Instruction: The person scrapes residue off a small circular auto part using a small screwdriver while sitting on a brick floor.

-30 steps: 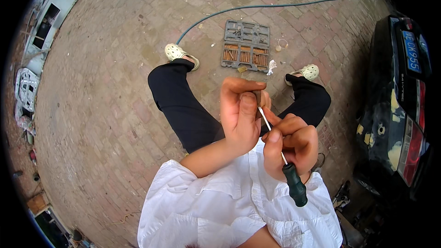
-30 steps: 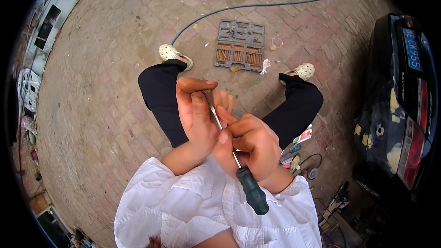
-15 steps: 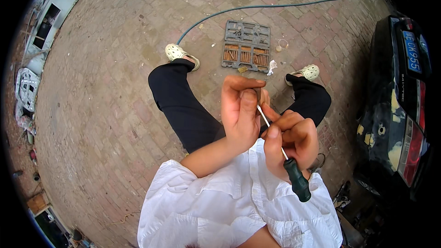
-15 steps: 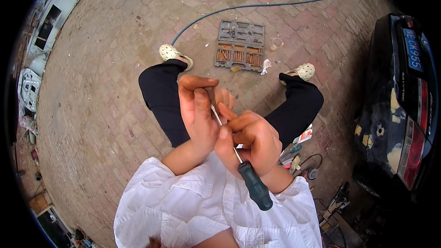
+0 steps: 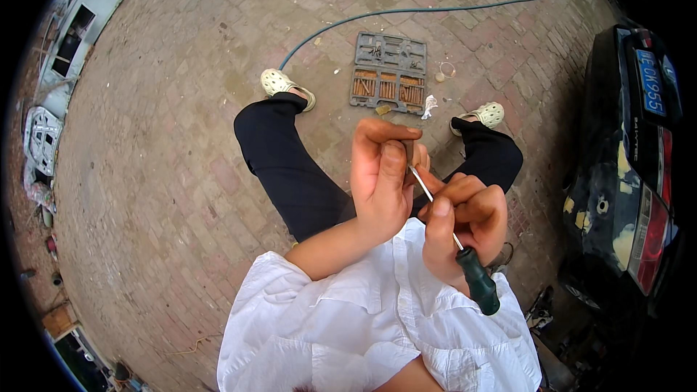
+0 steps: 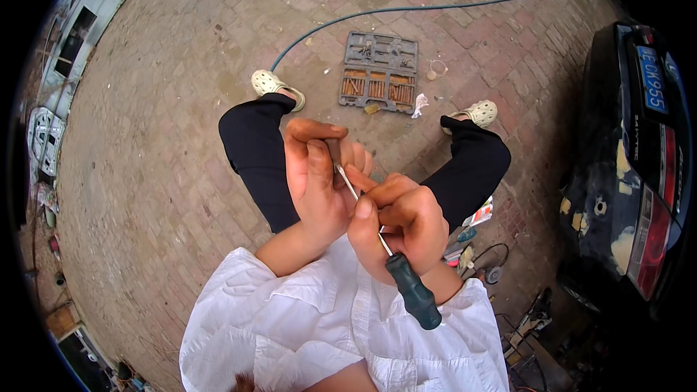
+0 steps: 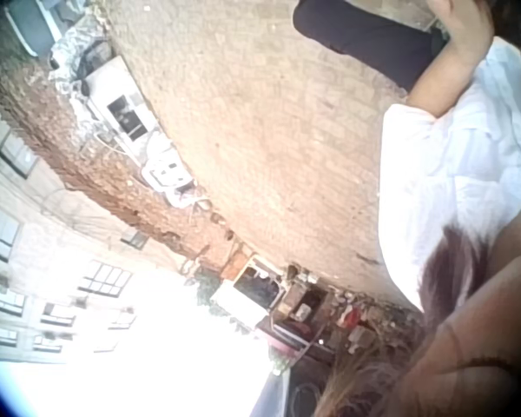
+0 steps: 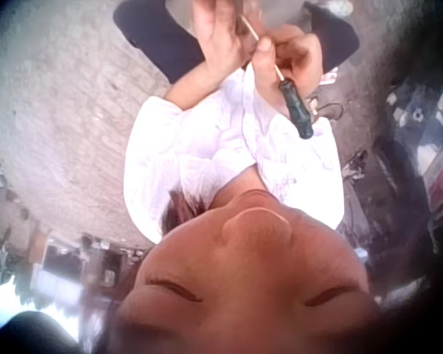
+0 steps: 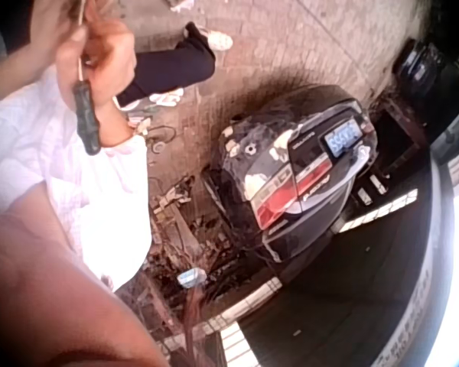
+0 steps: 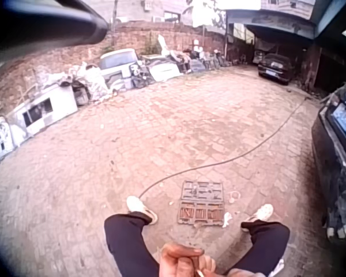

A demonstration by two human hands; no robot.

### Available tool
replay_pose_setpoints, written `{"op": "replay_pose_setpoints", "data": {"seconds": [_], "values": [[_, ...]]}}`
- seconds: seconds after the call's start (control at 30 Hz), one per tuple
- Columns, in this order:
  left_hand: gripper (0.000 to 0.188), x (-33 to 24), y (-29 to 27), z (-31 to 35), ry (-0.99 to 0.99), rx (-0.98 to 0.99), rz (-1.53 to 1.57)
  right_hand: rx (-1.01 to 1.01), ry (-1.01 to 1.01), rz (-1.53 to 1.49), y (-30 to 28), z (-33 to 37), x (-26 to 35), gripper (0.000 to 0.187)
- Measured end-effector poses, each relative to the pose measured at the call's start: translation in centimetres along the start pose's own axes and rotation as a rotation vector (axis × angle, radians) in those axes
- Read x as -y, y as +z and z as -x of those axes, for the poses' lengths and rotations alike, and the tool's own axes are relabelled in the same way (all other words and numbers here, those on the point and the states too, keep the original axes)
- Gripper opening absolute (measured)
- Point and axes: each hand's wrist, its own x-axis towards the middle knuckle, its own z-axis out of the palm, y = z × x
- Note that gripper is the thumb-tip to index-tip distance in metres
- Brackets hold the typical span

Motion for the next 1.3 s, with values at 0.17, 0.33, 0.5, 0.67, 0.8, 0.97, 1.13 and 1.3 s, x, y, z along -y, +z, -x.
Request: {"op": "replay_pose_setpoints", "data": {"seconds": [0.17,0.33,0.5,0.67,0.8,0.97,1.13,1.3], "values": [[0.022,-0.1,-0.1,-0.1,0.007,0.012,-0.01,0.017,-0.073,0.003,0.0,-0.1,-0.5,0.023],[0.021,-0.3,-0.4,-0.2,0.0,0.007,-0.065,0.055,-0.084,0.043,-0.1,-0.3,-0.4,0.023],[0.023,0.0,-0.7,-0.2,0.05,0.058,-0.066,0.041,0.018,0.027,0.1,-0.3,0.3,0.022],[0.023,0.2,-0.6,-0.3,0.04,0.038,-0.046,0.061,0.105,0.044,0.2,-0.2,0.7,0.021],[0.022,0.2,-0.5,-0.3,-0.01,0.022,0.027,0.065,0.113,0.037,0.2,-0.3,0.6,0.021],[0.02,0.2,-0.5,-0.3,-0.017,0.006,-0.006,0.025,-0.007,0.033,0.4,-0.5,-0.2,0.023],[0.02,0.2,-0.6,-0.1,-0.029,-0.038,-0.039,-0.029,0.033,0.102,0.8,-0.1,-0.2,0.023],[0.023,-0.1,-0.5,0.2,-0.07,-0.029,0.032,-0.037,0.162,0.081,0.2,0.0,-0.4,0.023]]}}
